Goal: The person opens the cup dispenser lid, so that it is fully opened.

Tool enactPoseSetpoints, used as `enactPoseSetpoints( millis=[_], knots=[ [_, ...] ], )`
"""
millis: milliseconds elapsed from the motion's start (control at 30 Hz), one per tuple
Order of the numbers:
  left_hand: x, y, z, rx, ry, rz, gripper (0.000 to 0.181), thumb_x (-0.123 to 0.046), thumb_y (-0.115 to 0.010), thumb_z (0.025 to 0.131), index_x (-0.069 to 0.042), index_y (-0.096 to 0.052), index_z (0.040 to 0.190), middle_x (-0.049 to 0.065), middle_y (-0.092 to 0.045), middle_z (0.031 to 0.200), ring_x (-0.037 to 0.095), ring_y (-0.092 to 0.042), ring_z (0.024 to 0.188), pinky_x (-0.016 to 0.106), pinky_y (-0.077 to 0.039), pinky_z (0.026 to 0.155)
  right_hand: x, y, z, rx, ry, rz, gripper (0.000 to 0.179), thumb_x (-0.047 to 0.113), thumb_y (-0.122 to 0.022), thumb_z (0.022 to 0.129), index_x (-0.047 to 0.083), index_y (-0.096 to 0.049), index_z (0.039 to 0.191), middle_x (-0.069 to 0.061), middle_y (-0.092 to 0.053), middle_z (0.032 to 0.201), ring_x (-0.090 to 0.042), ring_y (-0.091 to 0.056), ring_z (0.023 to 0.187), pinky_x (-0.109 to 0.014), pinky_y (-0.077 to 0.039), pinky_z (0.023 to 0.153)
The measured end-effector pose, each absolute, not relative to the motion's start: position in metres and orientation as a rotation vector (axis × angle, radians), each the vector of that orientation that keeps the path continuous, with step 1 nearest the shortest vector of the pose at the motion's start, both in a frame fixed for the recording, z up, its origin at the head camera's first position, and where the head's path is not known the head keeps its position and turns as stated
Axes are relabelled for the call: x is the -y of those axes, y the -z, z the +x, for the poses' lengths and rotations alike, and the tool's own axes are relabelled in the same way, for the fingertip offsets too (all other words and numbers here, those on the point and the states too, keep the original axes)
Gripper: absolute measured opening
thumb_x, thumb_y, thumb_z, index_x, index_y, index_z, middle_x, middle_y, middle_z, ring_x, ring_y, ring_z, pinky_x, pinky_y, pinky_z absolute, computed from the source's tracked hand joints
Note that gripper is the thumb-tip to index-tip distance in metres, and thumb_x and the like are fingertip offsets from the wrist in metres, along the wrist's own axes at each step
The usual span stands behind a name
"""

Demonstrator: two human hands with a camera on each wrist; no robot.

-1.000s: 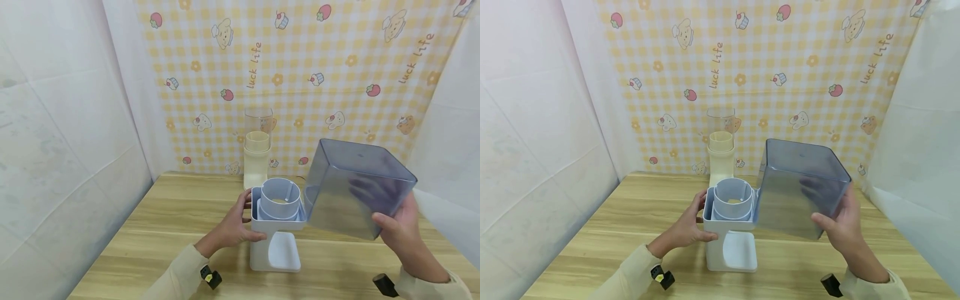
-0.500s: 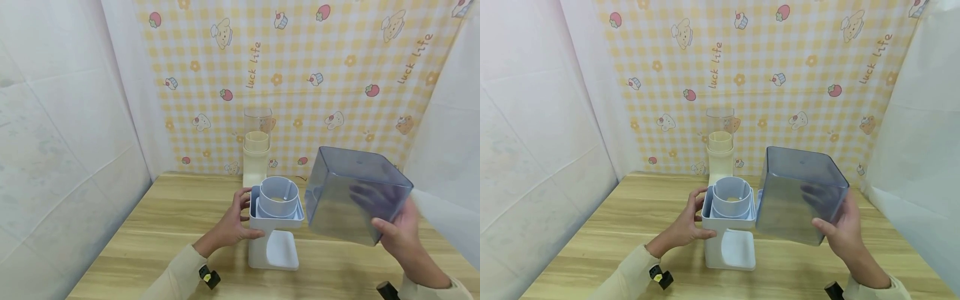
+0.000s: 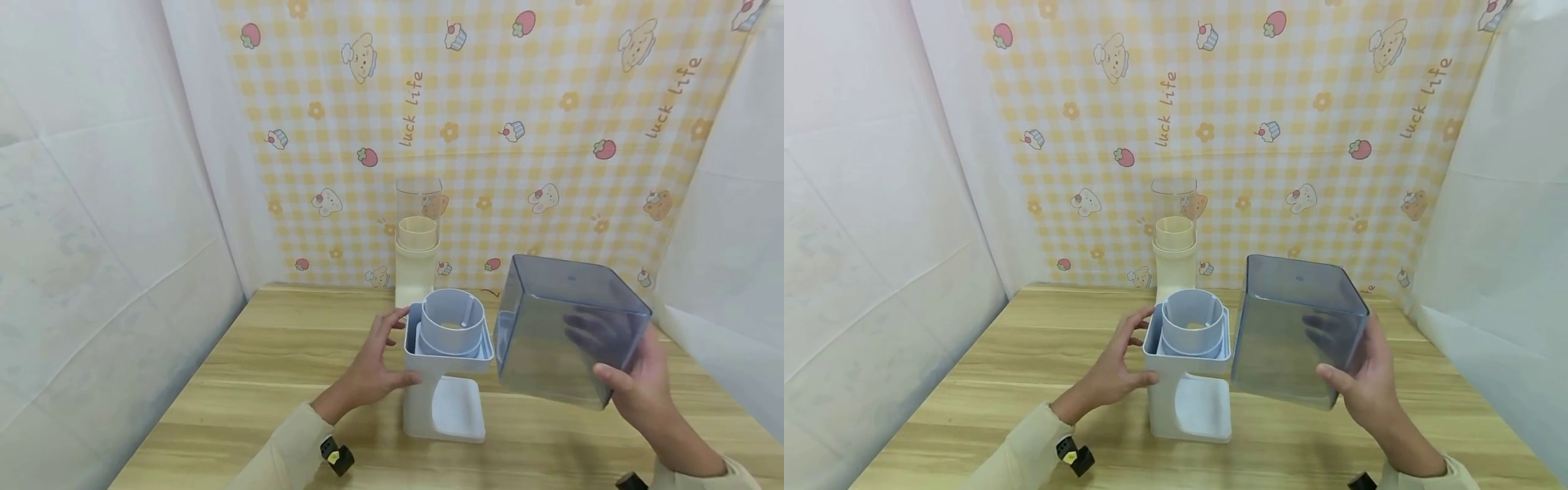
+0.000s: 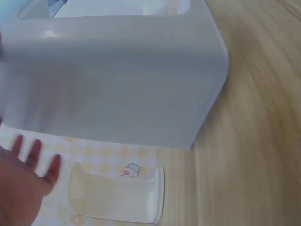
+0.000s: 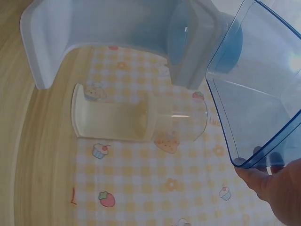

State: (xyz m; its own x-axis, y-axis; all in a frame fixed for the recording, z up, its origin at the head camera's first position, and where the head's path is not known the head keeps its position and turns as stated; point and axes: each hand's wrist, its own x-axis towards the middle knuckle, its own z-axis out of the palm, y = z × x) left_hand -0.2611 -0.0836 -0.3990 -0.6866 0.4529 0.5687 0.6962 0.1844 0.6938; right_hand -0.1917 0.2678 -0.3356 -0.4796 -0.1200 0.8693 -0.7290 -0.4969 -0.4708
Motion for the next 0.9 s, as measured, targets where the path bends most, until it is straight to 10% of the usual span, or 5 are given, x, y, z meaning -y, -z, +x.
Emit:
enactPoseSetpoints(
  millis=[200,467,900],
  knots=[
    [0.085,0.402,-0.263,2.092,1.448,-1.069,0.087,-0.056,-0.075,0.078,-0.013,-0.045,0.147,0.008,-0.041,0.142,0.031,-0.047,0.118,0.039,-0.042,0.086,-0.268,0.337,-0.192,1.276,-1.997,1.302,0.078,-0.024,-0.061,0.078,-0.016,-0.024,0.146,-0.027,-0.054,0.134,-0.036,-0.057,0.123,-0.039,-0.047,0.102],
    [0.08,0.388,-0.253,1.957,1.372,-0.946,0.061,0.004,-0.086,0.067,0.002,-0.058,0.121,0.018,-0.054,0.123,0.037,-0.055,0.098,0.045,-0.047,0.071,-0.269,0.339,-0.191,1.306,-1.967,1.275,0.079,-0.023,-0.062,0.077,-0.017,-0.023,0.145,-0.026,-0.055,0.133,-0.035,-0.059,0.121,-0.038,-0.048,0.101],
    [0.074,0.398,-0.267,1.809,1.333,-0.843,0.031,0.0,-0.082,0.076,-0.009,-0.075,0.105,0.017,-0.056,0.118,0.022,-0.052,0.092,0.035,-0.045,0.07,-0.264,0.344,-0.19,1.258,-1.983,1.33,0.077,-0.024,-0.064,0.077,-0.017,-0.026,0.144,-0.028,-0.056,0.132,-0.035,-0.058,0.123,-0.039,-0.047,0.102]
  ],
)
